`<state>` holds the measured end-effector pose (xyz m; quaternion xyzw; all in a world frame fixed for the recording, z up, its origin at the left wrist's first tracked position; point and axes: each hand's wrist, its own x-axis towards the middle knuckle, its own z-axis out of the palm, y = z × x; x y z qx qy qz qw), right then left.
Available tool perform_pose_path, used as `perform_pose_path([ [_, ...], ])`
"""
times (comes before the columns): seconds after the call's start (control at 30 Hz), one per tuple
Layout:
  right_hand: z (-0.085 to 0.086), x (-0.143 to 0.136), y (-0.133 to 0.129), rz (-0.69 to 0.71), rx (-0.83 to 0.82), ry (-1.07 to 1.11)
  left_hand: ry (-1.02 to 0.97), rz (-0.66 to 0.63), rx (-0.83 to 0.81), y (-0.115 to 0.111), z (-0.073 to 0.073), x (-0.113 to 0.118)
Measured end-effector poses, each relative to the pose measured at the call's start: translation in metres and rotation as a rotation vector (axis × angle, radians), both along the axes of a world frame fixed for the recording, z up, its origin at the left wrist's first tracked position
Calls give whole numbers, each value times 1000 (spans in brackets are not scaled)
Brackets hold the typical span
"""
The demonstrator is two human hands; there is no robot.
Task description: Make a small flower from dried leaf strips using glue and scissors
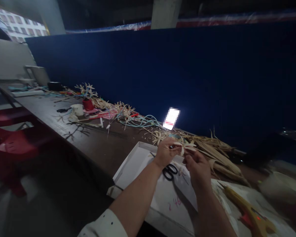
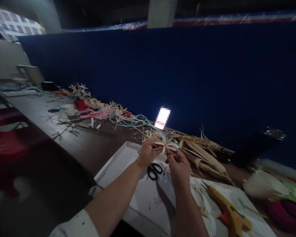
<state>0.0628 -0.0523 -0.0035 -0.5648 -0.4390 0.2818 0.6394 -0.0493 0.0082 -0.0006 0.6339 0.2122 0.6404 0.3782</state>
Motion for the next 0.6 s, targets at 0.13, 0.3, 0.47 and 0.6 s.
perform_pose_path([
  [0.13,-4,-2,0,-35,19,-235,36,-24,-62,-2,0,1],
  [0.3,-6,2,1,-120,65,-348,60,-65,-70,-2,-3,2],
  [0.47,-1,2,-1,-203,97,-451,33,-95,-109,-1,-4,6],
  [0.6,-2,3,-2,-292,145,-529,42,-173,-182,-3,-2,8],
])
